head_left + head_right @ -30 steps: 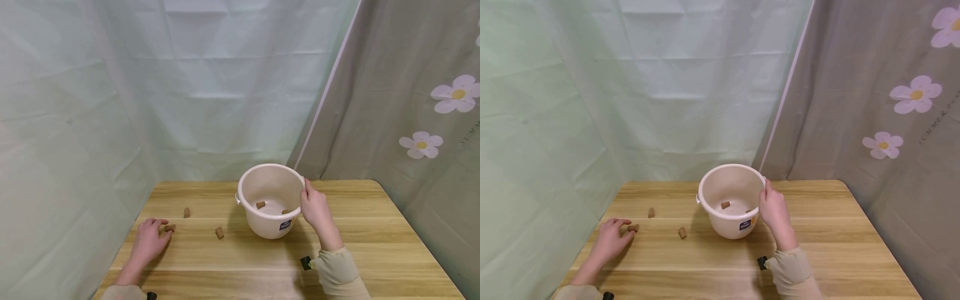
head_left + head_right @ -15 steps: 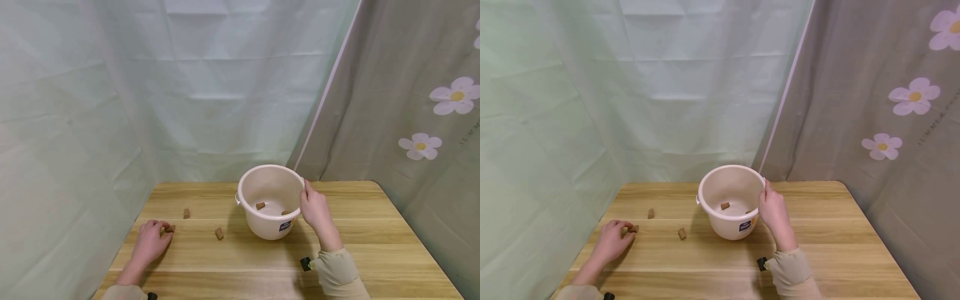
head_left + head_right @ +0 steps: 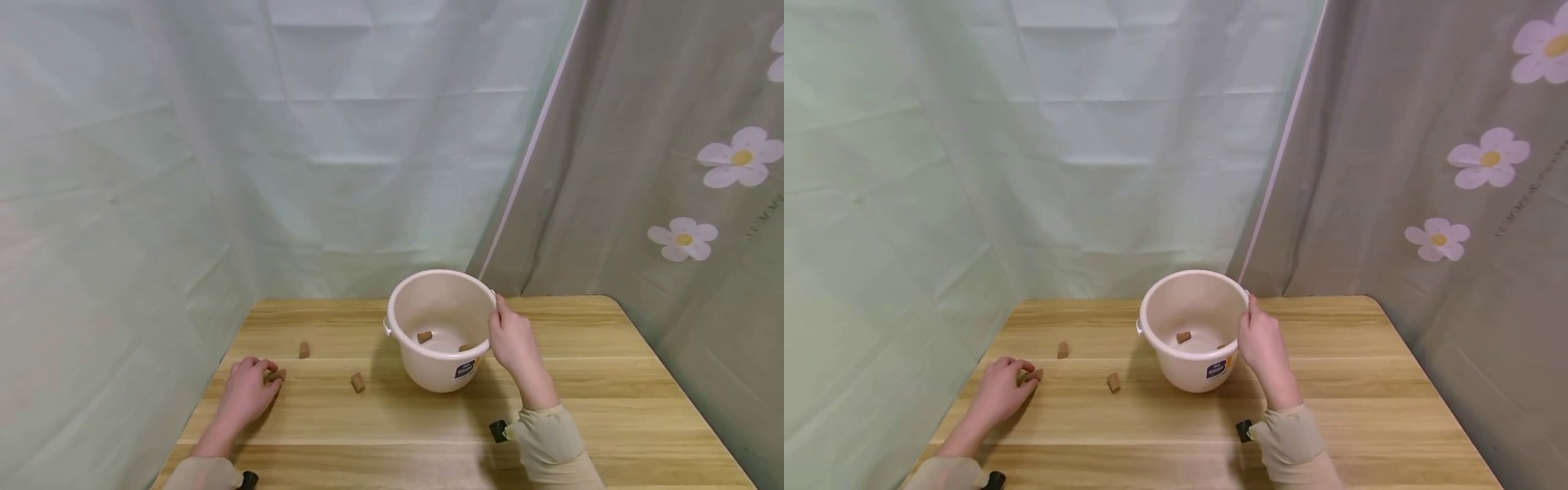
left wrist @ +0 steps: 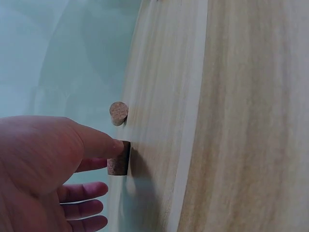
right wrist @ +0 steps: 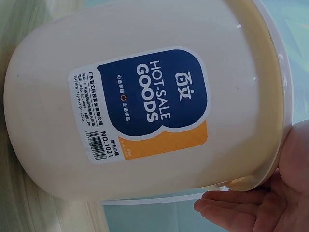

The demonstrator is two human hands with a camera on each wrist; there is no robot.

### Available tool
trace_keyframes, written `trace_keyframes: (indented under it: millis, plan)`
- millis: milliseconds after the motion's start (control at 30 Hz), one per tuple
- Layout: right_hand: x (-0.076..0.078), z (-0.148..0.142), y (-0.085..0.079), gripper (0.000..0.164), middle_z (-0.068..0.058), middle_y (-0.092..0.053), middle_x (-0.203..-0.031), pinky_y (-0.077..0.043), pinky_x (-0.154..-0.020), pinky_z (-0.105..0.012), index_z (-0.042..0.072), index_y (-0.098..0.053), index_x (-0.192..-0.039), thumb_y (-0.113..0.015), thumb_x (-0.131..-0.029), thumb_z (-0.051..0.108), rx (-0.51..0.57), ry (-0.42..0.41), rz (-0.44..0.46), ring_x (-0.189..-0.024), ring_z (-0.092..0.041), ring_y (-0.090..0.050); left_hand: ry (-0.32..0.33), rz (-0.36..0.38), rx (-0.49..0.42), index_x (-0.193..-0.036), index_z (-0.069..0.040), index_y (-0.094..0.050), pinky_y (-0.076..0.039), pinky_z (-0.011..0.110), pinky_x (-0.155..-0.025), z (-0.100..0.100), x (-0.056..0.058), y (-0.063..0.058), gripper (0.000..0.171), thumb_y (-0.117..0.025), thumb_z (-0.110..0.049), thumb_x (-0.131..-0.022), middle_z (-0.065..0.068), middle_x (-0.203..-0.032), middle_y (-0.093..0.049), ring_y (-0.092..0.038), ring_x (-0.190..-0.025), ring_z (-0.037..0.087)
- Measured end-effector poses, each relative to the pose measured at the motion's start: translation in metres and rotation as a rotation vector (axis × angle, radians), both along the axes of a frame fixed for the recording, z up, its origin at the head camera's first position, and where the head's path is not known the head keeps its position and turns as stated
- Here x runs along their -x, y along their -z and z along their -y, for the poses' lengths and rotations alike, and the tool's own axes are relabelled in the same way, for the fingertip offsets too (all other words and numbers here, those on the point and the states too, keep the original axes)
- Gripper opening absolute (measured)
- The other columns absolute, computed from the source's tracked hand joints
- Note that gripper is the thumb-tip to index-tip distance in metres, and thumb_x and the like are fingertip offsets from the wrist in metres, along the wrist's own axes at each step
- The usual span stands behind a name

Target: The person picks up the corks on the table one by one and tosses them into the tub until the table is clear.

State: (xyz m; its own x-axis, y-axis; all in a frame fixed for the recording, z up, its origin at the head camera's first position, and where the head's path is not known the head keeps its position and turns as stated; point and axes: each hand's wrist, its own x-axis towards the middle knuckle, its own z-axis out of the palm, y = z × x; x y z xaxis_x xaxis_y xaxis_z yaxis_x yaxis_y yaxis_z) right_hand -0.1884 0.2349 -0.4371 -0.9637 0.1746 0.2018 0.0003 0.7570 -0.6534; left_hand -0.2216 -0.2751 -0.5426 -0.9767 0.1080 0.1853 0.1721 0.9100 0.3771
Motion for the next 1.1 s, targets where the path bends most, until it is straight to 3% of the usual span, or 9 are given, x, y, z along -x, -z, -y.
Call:
trace_keyframes:
  millis: [367,700,1100]
  plan:
    - [0.0010,0.0000,0.0012,0.057,-0.034,-0.050,-0.152,-0.043,-0.114,-0.067,-0.007,-0.035,-0.163,-0.031,-0.113,0.022,-0.007,0.003,-0.011,-0.137,-0.054,-0.052,0.004,-0.028,0.017,-0.100,-0.003,-0.074,-0.050,0.062,-0.079,0.0017,0.0023,0.0069,0.015,-0.083,-0.012,-0.091,0.023,-0.108,-0.062,-0.054,-0.104,0.046]
    - [0.0007,0.0005,0.0006,0.056,-0.035,-0.052,-0.149,-0.044,-0.113,-0.067,-0.007,-0.037,-0.162,-0.034,-0.113,0.020,-0.002,0.006,-0.021,-0.136,-0.055,-0.053,0.008,-0.006,-0.001,-0.100,-0.002,-0.074,-0.051,0.059,-0.081,0.0005,-0.0007,0.0046,0.017,-0.083,-0.014,-0.092,0.020,-0.104,-0.063,-0.055,-0.103,0.043]
    - [-0.0009,0.0013,-0.0009,0.056,-0.034,-0.051,-0.151,-0.043,-0.115,-0.067,-0.006,-0.036,-0.163,-0.034,-0.114,0.020,0.004,0.006,-0.015,-0.137,-0.054,-0.052,0.017,-0.051,-0.041,-0.098,0.000,-0.076,-0.051,0.058,-0.082,-0.0046,-0.0041,0.0006,0.020,-0.085,-0.016,-0.091,0.019,-0.102,-0.065,-0.057,-0.101,0.043]
